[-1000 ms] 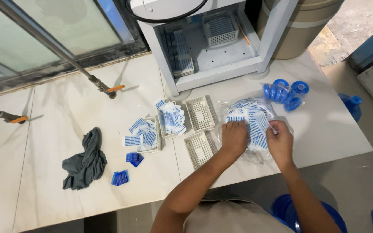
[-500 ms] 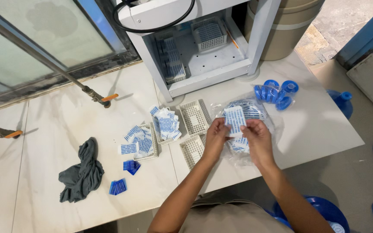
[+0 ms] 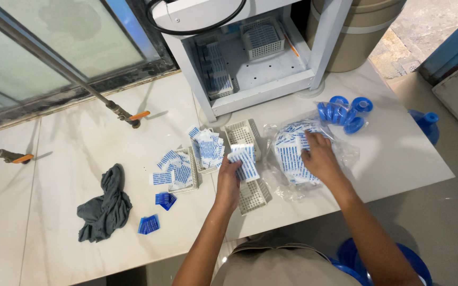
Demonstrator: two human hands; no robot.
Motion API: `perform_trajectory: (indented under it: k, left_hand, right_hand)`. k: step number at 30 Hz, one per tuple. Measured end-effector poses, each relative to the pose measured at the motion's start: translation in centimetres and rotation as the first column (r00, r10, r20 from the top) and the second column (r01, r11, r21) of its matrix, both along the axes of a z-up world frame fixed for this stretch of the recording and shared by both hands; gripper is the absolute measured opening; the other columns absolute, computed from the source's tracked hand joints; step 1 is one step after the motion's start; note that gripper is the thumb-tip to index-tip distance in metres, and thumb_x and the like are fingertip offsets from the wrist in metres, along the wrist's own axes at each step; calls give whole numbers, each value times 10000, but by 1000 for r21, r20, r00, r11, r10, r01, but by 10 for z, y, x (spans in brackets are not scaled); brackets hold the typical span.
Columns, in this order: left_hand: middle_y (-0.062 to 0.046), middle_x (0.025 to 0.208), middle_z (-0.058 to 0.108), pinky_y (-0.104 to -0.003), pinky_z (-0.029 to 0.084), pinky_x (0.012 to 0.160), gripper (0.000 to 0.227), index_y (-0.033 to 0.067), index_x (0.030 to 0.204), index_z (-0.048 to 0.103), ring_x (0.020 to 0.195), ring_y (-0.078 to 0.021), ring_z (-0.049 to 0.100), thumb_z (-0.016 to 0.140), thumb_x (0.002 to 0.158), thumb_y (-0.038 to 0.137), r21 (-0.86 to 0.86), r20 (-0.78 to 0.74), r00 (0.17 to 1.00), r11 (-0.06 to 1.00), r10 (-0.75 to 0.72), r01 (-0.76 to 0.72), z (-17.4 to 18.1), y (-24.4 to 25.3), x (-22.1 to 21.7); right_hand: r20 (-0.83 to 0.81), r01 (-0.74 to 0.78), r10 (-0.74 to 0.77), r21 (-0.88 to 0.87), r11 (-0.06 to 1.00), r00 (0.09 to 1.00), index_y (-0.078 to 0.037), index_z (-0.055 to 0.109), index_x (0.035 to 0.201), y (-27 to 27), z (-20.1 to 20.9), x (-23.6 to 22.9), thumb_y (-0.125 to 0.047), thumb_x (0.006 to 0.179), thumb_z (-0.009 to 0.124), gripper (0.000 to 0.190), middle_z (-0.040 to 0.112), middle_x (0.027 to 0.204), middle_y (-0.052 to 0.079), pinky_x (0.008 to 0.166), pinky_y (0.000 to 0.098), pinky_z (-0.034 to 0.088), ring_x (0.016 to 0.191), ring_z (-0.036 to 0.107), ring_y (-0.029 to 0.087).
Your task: The person removes a cloth from a small white cabinet, then repeatedly picks up blue and white printed strips from a plastic bag and arranges them into white plastic trays on the counter. The person continues to fill the trays with the strips throughout the clip.
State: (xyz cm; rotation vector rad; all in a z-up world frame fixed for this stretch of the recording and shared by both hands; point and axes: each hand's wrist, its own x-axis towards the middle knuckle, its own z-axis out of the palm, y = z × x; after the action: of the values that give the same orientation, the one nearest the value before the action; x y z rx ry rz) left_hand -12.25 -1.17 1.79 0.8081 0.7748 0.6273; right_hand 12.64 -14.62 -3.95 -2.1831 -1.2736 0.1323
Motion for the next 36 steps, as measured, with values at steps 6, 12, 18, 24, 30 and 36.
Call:
perform_trajectory:
  k: [6,12,18,24,30,36]
  left_hand:
    - [-84,990,691,-285,500,734,217,74,1231,542,891,-133,660,521,1015,78,88,-17,1000,996,-22,23,0,5,-23]
    - [-52,1089,679,-320,557,900,353,30,1310,539,986,-149,667,486,962,52,-123,144,989,991,-33,51,21,1,-20]
    - [-94,1072,672,-354,545,945,419,57,1373,494,982,-175,665,475,955,55,16,31,986,987,-162,162,57,-11,16]
    - [-97,1162,638,-342,485,982,348,7,1360,521,1055,-177,608,478,1015,28,-64,300,917,953,-265,296,16,-40,84]
    - [-137,1228,665,-330,461,1098,308,-5,1296,499,1206,-209,617,435,1001,57,-95,-41,988,985,-147,143,-48,-17,74]
    - [-125,1221,657,-336,433,1086,337,14,1316,531,1189,-198,591,439,1004,104,11,61,983,985,-173,173,-12,-14,71]
  right_hand:
    - [90,-116,151,-312,943,984,-28,523,1436,-14,29,11,-24,765,694,692,464,1474,183,1129,438,400,1359,466,375]
    - [46,-131,153,-317,939,987,-38,639,1168,-22,35,14,-126,771,768,427,597,1333,185,1045,421,457,1234,570,362]
    - [69,-141,171,-314,939,983,-5,703,1053,-24,16,23,-191,802,792,325,697,1105,198,1019,451,470,1109,634,379]
    - [-275,-91,24,-235,968,961,27,694,939,-19,31,24,-120,816,755,202,721,907,181,736,401,559,805,726,301]
    - [-692,83,2,89,993,721,12,667,1042,-20,22,25,-40,895,685,157,741,913,102,691,306,545,800,687,161]
    - [-789,232,229,423,876,570,13,586,1176,-8,35,22,6,940,676,253,707,1033,58,749,243,527,883,654,87]
